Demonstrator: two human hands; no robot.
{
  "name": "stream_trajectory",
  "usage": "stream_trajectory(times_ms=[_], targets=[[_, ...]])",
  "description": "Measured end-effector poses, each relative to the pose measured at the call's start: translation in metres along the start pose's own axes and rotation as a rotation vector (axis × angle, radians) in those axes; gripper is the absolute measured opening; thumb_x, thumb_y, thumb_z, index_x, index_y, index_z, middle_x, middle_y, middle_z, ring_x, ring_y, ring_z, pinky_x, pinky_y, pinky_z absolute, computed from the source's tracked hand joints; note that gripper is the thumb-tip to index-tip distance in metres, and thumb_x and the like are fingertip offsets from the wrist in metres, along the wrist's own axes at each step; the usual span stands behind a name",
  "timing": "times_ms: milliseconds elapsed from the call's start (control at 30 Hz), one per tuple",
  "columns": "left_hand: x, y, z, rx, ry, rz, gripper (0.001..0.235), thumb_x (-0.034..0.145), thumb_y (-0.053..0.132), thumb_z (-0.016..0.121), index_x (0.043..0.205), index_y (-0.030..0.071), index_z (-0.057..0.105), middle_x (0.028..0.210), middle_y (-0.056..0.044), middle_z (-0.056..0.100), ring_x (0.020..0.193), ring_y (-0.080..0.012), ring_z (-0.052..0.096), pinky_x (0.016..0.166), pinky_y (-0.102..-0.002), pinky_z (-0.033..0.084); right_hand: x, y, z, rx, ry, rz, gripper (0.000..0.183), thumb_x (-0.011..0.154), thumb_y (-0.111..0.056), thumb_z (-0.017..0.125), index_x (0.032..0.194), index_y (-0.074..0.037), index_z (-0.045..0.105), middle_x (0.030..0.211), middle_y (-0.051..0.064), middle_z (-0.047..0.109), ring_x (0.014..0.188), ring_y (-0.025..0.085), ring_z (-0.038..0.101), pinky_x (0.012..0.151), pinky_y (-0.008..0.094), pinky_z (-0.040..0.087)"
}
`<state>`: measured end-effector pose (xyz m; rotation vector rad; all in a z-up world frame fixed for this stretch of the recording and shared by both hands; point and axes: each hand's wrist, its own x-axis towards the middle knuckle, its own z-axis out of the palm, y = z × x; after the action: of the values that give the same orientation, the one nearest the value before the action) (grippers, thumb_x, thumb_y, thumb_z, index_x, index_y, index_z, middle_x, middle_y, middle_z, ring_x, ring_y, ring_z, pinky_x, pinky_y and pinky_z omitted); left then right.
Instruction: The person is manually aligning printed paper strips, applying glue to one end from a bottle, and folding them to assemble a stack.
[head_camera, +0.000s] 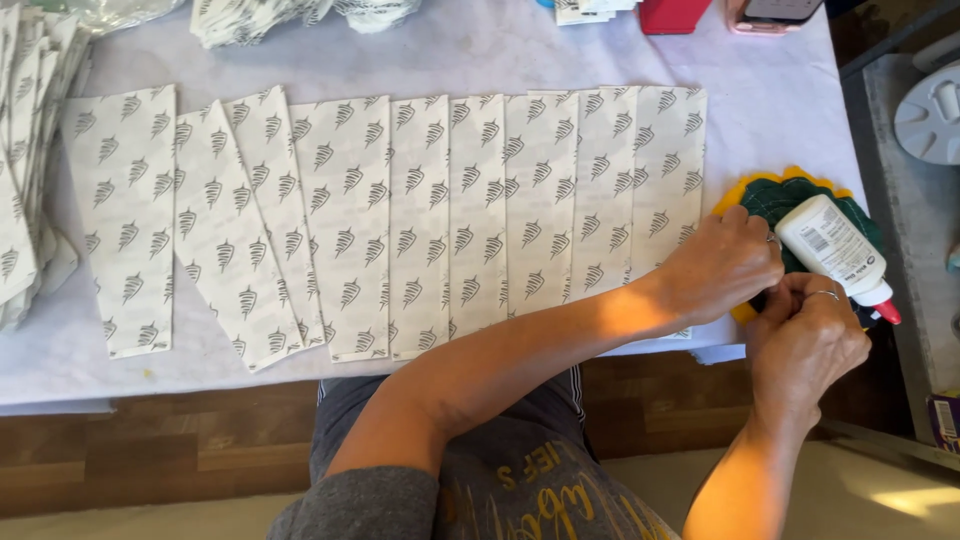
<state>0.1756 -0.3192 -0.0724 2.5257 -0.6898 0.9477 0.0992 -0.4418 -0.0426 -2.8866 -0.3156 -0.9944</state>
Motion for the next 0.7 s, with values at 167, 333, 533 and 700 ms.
stream_trajectory(times_ms=[167, 333, 533, 700], targets=[[0.003, -0.005, -0.001, -0.005, 0.008, -0.008, 0.017, 0.081, 0.003, 0.072, 0.068, 0.013, 0.066, 0.07, -0.01, 0.059, 0.066, -0.0282, 0.055, 0.051, -0.039, 0.041, -0.003, 0.001, -0.003, 0.029, -0.042, 0.015, 0.014, 0.092, 0.004, 0.082, 0.095, -0.002, 0.07, 0.096, 0.014, 0.072, 0.081, 0.039, 0.066, 0.067, 0.05, 0.044], [0.004, -0.007, 0.002, -0.038, 0.001, 0.053, 0.03, 0.08, 0.041, 0.079, 0.069, 0.015, 0.067, 0.071, -0.008, 0.061, 0.067, -0.0261, 0.057, 0.052, -0.038, 0.043, -0.008, -0.002, -0.01, 0.049, 0.067, -0.106, 0.011, 0.118, -0.004, 0.091, 0.127, 0.002, 0.091, 0.097, 0.017, 0.07, 0.077, 0.033, 0.063, 0.062, 0.042, 0.045], [0.005, -0.013, -0.002, -0.04, 0.07, 0.123, 0.03, 0.081, -0.005, 0.07, 0.067, 0.019, 0.059, 0.067, -0.002, 0.055, 0.065, -0.0226, 0.051, 0.057, -0.036, 0.039, -0.018, 0.013, -0.007, -0.094, -0.067, -0.17, 0.028, 0.115, -0.031, 0.088, 0.123, -0.004, 0.089, 0.105, 0.012, 0.064, 0.086, 0.03, 0.065, 0.071, 0.046, 0.049], [0.006, -0.012, 0.004, -0.077, 0.071, 0.059, 0.023, 0.077, -0.002, 0.071, 0.068, 0.017, 0.062, 0.068, -0.002, 0.054, 0.071, -0.0261, 0.054, 0.053, -0.038, 0.039, -0.011, 0.008, -0.006, 0.087, -0.052, -0.079, 0.018, 0.112, -0.014, 0.094, 0.127, -0.005, 0.09, 0.101, 0.011, 0.067, 0.079, 0.031, 0.064, 0.065, 0.044, 0.043]])
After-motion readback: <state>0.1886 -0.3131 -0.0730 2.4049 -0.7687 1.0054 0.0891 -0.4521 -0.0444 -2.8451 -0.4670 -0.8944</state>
